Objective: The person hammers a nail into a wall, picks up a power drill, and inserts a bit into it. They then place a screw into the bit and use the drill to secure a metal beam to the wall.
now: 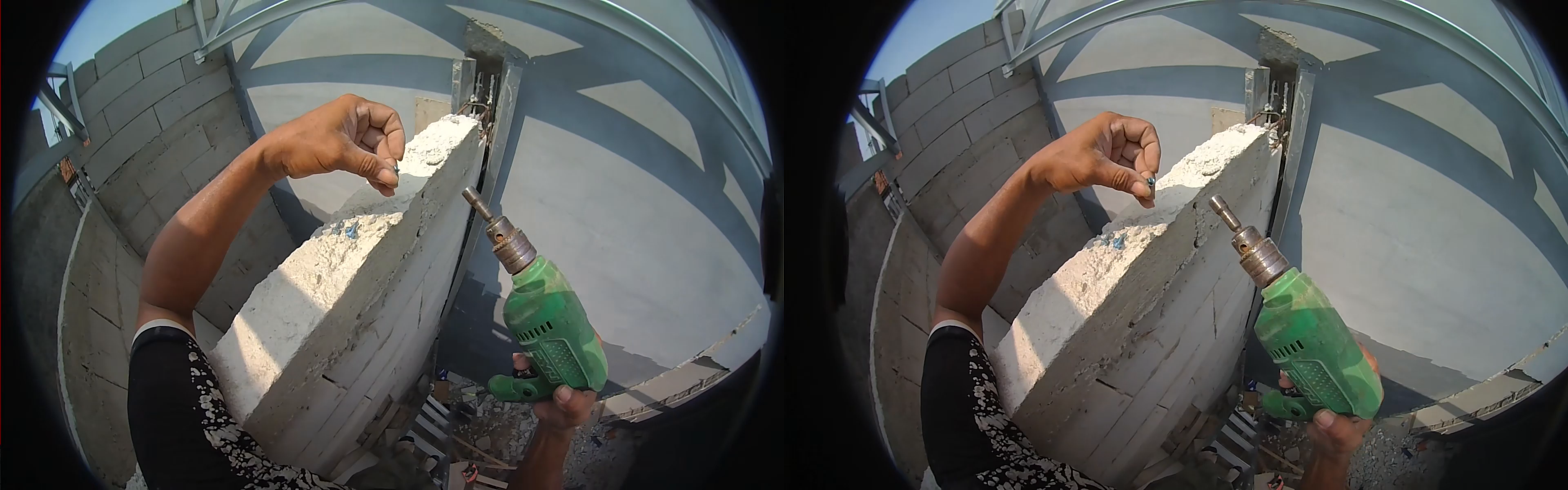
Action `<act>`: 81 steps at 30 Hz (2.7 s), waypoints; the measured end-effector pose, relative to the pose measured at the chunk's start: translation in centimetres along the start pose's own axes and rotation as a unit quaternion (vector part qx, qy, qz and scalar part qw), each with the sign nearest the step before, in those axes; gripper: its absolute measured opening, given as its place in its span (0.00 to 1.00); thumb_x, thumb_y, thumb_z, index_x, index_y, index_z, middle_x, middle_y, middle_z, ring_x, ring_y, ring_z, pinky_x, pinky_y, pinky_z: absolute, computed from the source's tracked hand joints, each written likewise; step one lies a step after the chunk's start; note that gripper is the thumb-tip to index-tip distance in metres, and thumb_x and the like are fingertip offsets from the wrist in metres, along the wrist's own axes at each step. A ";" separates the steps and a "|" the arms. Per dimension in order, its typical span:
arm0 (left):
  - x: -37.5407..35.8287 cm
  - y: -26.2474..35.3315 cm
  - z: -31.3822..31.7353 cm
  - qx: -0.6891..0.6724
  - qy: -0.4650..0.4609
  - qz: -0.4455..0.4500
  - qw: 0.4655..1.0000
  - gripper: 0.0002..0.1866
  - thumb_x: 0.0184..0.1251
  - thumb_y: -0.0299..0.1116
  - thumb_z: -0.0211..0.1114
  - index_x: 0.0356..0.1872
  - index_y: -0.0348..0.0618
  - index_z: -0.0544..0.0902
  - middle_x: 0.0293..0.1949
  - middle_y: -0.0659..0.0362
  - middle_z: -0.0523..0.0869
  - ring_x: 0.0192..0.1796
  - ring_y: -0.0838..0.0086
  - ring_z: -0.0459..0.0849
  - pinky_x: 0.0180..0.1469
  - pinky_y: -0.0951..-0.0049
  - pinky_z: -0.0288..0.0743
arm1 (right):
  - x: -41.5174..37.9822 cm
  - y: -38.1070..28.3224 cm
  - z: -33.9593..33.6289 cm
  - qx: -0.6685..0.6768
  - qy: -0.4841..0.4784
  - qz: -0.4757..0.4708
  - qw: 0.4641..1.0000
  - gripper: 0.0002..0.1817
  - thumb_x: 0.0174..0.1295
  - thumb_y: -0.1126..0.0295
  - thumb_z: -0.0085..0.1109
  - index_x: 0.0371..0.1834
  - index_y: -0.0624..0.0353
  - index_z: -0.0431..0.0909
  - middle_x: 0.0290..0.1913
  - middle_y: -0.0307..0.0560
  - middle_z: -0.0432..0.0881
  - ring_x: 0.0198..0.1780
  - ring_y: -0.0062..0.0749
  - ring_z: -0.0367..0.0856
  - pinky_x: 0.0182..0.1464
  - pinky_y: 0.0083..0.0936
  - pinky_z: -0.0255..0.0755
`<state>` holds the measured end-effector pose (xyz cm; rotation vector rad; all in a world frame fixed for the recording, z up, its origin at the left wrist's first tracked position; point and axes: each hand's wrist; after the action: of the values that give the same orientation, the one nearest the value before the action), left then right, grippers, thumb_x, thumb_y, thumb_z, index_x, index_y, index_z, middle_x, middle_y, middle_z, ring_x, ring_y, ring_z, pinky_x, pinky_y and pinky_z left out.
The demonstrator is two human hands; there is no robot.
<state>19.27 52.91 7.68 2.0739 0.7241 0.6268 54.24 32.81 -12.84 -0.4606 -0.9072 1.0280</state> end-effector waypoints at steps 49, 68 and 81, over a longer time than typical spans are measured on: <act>2.0 -3.1 3.4 -0.116 0.084 -0.012 0.990 0.29 0.82 0.52 0.66 0.63 0.31 0.83 0.47 0.46 0.91 0.52 0.65 0.91 0.58 0.60 0.86 | 2.6 6.6 -1.0 0.120 -0.072 0.038 0.989 0.42 0.60 0.59 0.74 0.72 0.74 0.68 0.55 0.70 0.86 0.46 0.54 0.94 0.52 0.51 0.93; 4.3 -6.4 4.8 0.360 0.056 -0.202 0.909 0.70 0.52 0.55 0.80 0.88 0.33 0.45 0.84 0.29 0.57 0.85 0.39 0.61 0.88 0.57 0.53 | 23.8 12.7 0.1 0.395 -0.029 0.052 0.917 0.37 0.72 0.42 0.64 0.69 0.65 0.77 0.51 0.65 0.88 0.41 0.35 0.89 0.45 0.40 0.90; 4.7 -5.2 5.3 0.278 0.079 -0.267 0.919 0.67 0.54 0.51 0.78 0.88 0.33 0.47 0.82 0.32 0.63 0.84 0.44 0.64 0.86 0.58 0.57 | 39.8 17.8 5.0 0.475 -0.107 0.041 0.872 0.40 0.73 0.42 0.64 0.69 0.71 0.73 0.51 0.70 0.86 0.40 0.40 0.90 0.47 0.39 0.91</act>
<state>24.63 55.78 1.37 2.1791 1.6467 0.2906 49.16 75.80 -5.75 0.4593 -0.4704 1.4784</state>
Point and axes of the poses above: each hand's wrist, its own x-axis towards the middle knuckle, its own z-axis out of the palm, y = z × x
